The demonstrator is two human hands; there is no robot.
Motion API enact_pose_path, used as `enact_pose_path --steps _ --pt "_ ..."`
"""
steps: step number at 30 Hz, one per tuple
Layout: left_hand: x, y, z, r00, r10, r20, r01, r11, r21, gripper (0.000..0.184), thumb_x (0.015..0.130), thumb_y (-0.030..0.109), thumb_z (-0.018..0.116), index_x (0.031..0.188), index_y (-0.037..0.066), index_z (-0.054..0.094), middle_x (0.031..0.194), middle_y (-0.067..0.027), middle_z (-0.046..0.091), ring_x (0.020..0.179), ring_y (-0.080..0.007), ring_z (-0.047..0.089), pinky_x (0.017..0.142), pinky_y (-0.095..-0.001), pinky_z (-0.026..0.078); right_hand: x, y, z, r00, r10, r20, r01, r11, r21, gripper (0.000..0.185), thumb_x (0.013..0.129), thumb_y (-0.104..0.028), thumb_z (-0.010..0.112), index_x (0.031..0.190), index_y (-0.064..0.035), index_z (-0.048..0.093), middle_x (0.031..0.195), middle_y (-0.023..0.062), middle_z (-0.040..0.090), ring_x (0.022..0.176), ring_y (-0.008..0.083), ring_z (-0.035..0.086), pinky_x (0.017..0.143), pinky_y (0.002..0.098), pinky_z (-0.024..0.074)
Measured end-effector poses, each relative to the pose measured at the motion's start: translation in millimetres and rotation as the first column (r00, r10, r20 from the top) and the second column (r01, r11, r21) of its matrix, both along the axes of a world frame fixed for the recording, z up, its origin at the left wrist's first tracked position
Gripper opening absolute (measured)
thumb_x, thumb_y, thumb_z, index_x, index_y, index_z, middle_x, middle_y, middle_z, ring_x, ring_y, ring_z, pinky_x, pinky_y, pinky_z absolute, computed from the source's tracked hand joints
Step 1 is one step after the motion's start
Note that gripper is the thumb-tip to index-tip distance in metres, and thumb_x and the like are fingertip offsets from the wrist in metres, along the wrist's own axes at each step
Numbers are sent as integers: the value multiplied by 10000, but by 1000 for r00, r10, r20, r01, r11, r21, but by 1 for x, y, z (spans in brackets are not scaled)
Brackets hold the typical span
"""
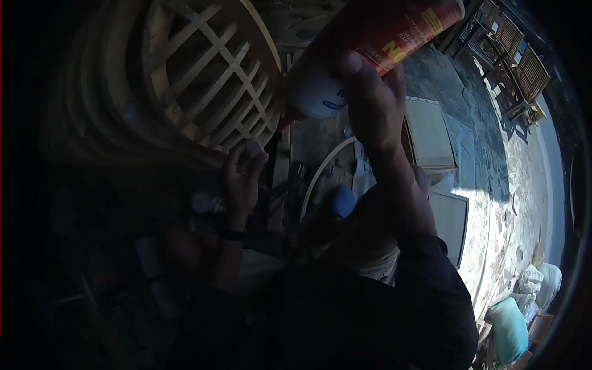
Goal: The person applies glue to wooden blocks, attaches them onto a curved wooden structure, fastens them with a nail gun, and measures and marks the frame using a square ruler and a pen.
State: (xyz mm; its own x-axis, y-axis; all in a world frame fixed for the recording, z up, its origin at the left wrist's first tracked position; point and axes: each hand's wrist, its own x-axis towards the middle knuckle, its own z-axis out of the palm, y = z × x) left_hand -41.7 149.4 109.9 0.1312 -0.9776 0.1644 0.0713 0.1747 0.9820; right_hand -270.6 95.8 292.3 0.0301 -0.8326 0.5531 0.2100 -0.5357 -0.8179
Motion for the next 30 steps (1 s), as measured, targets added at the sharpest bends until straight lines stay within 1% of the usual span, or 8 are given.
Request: enact_pose_path --steps 2,4,9,14,17,22,26,30 --pt "-5 7 2 995 -20 -93 17 999 -27 389 930 93 764 1281 9 616 1147 -67 690 1087 -126 653 949 -290 529 12 -10 -28 989 -146 9 146 983 -114 385 986 -355 617 1108 9 646 923 51 674 821 144 618 747 293 470" --pt "-2 15 2 991 -47 -126 48 999 3 402 922 89 770 1293 36 626 1116 -55 696 1054 -116 667 937 -287 539 23 -11 -31 984 -137 -111 126 987 -97 360 992 -336 612 1086 9 655 901 48 673 803 146 616 748 291 465" --pt "8 18 -1 1000 -19 5 19 999 35 366 912 75 778 1245 10 640 1039 -55 716 957 -114 698 840 -258 574 49 -5 -48 979 -3 -204 -3 999 -32 373 936 -300 717 1126 14 648 954 66 703 847 144 656 761 300 505" --pt "5 21 3 995 -24 -99 22 999 -30 359 898 36 781 1225 -6 639 1099 -85 698 977 -112 692 818 -271 586 76 -4 -50 967 163 -193 -185 978 -98 440 839 -235 845 1147 5 644 989 81 726 895 163 701 798 309 562" --pt "9 21 -1 999 -17 -48 15 999 -36 358 892 28 784 1217 -9 640 1144 -99 683 978 -119 691 812 -277 588 81 1 -52 965 158 -208 -157 987 22 470 846 -301 826 1140 19 646 976 85 713 863 169 674 785 309 530" --pt "13 17 -8 999 32 -26 -34 997 -74 347 884 22 790 1198 -9 645 1150 -98 681 963 -129 692 804 -273 585 76 -4 -46 928 266 -261 -243 963 116 297 856 -200 833 1051 -13 709 930 48 736 851 130 689 772 284 546" --pt "10 17 -15 997 23 68 -16 994 -105 340 868 25 803 1175 5 657 1121 -91 683 918 -127 685 774 -271 587 71 -5 -47 916 174 -361 -121 979 167 322 856 -221 841 1070 -15 715 942 63 752 873 138 706 794 302 557" --pt "7 18 -18 992 34 121 -19 992 -126 341 856 51 822 1157 11 667 1092 -86 682 883 -131 680 747 -276 590 68 -8 -52 917 248 -314 -187 959 213 343 845 -244 850 1074 -23 724 949 65 760 877 142 714 806 312 562"
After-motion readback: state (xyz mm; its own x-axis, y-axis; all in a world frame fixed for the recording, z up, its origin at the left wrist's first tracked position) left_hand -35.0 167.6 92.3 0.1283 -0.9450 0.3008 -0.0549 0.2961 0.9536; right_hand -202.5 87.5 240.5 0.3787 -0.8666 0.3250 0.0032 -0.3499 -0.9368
